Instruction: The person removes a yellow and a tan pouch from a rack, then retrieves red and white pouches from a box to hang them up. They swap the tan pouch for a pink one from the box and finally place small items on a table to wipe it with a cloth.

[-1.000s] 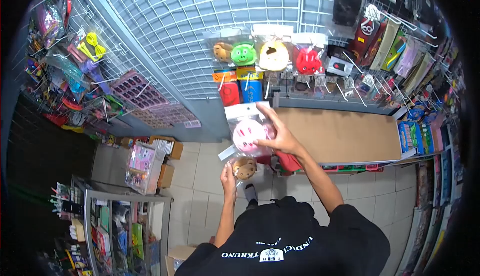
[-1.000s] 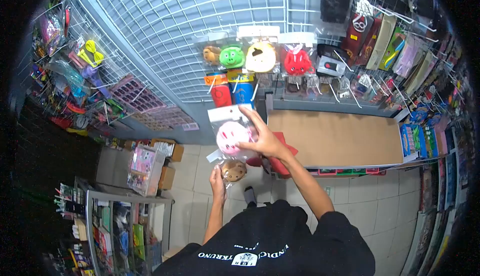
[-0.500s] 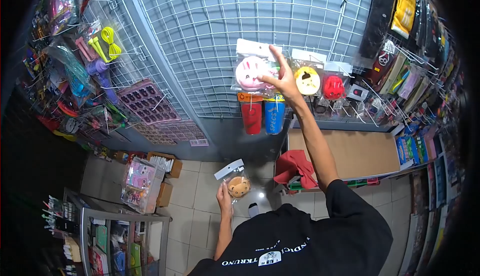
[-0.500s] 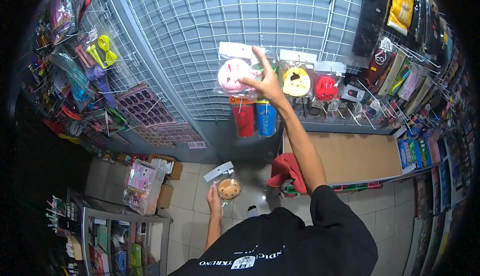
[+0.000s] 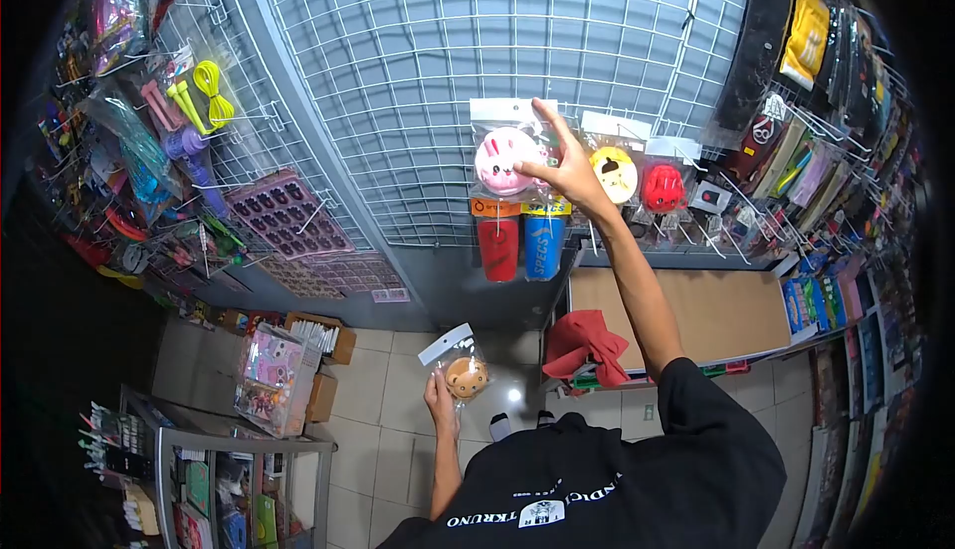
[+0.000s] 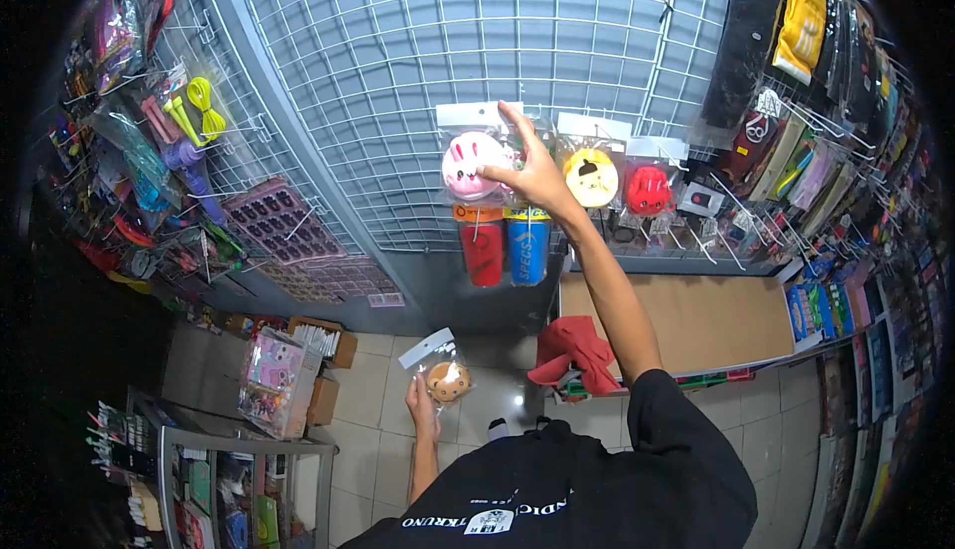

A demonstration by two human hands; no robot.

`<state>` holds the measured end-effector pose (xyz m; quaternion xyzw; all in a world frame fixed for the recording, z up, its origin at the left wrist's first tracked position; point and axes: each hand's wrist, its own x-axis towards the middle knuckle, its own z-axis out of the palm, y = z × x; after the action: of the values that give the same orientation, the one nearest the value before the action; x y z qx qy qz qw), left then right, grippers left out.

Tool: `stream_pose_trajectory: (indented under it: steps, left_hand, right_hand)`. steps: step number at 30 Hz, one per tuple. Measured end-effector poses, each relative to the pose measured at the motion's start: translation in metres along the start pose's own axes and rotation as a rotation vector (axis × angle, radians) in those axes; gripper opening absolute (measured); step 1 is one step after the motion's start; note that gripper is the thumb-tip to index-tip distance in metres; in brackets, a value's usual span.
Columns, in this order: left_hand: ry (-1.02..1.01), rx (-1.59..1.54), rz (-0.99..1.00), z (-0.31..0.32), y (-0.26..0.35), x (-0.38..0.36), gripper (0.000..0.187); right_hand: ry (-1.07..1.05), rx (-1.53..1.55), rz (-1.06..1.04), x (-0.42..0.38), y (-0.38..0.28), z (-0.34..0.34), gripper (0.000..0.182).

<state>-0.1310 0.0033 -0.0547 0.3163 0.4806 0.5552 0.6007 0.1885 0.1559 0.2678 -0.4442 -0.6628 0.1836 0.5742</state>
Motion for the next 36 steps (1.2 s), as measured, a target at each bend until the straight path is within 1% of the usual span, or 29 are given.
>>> stream_pose_trajectory:
  steps: [2, 5, 9, 11, 14, 15, 16, 19, 20, 23, 25, 26, 27, 29, 31, 32, 35, 36]
  left_hand:
    - [-0.018, 0.02, -0.003, 0.0, -0.006, 0.002, 0.039]
    - [-0.025, 0.038, 0.004, 0.001, -0.013, 0.005, 0.038]
    - [-0.019, 0.019, -0.016, 0.004, -0.013, -0.004, 0.038]
    - [-0.021, 0.03, -0.013, 0.003, -0.013, -0.007, 0.038]
    - [-0.02, 0.029, -0.007, 0.002, -0.011, -0.01, 0.038]
    - [-0.019, 0.014, -0.004, 0.005, -0.007, -0.012, 0.037]
    - [-0.016, -0.002, -0.002, 0.006, -0.003, -0.014, 0.037]
    - [-0.032, -0.081, -0.004, 0.015, 0.01, -0.015, 0.035]
    - [-0.056, -0.079, 0.003, 0.017, 0.013, -0.012, 0.035]
    - [-0.12, -0.076, 0.039, 0.023, 0.026, 0.0, 0.035]
    - [-0.163, -0.081, 0.09, 0.043, 0.052, 0.006, 0.034]
    - [-0.169, -0.083, 0.105, 0.055, 0.063, 0.008, 0.032]
    - [-0.199, -0.078, 0.122, 0.068, 0.073, 0.012, 0.031]
    - [-0.263, -0.066, 0.156, 0.09, 0.091, 0.016, 0.031]
    - [-0.331, 0.048, 0.114, 0.107, 0.103, 0.017, 0.031]
    - [-0.366, 0.104, 0.094, 0.115, 0.106, 0.019, 0.031]
    - [-0.489, 0.031, 0.237, 0.143, 0.1, 0.022, 0.035]
    - [-0.554, -0.042, 0.084, 0.147, 0.104, 0.017, 0.044]
  right_hand:
    - [-0.015, -0.054, 0.041, 0.0, 0.008, -0.001, 0.096]
    - [-0.02, -0.13, -0.011, -0.002, 0.029, 0.002, 0.097]
    - [0.037, -0.22, 0.091, 0.008, 0.046, 0.008, 0.093]
    - [0.042, -0.293, 0.062, 0.02, 0.066, 0.011, 0.093]
    - [0.064, -0.384, -0.007, 0.021, 0.078, 0.019, 0.094]
    - [0.072, -0.413, -0.036, 0.02, 0.072, 0.023, 0.094]
    - [0.051, -0.422, -0.017, 0.015, 0.067, 0.024, 0.092]
    - [0.167, -0.596, -0.039, -0.007, 0.044, 0.034, 0.089]
    - [0.202, -0.635, -0.083, -0.016, 0.032, 0.035, 0.082]
    - [0.201, -0.636, -0.128, -0.051, 0.008, 0.035, 0.071]
    - [0.169, -0.482, -0.095, -0.082, 0.01, 0.042, 0.06]
    - [0.055, -0.302, -0.043, -0.098, -0.006, 0.043, 0.057]
    - [-0.048, -0.191, 0.127, -0.117, -0.008, 0.048, 0.065]
    - [-0.208, 0.143, 0.319, -0.149, -0.006, 0.054, 0.079]
    - [-0.254, 0.391, 0.409, -0.171, -0.006, 0.055, 0.09]
    - [-0.278, 0.401, 0.409, -0.176, -0.005, 0.053, 0.091]
    - [-0.155, 0.466, 0.435, -0.18, -0.008, 0.04, 0.086]
    - [-0.108, 0.426, 0.384, -0.177, -0.006, 0.037, 0.084]
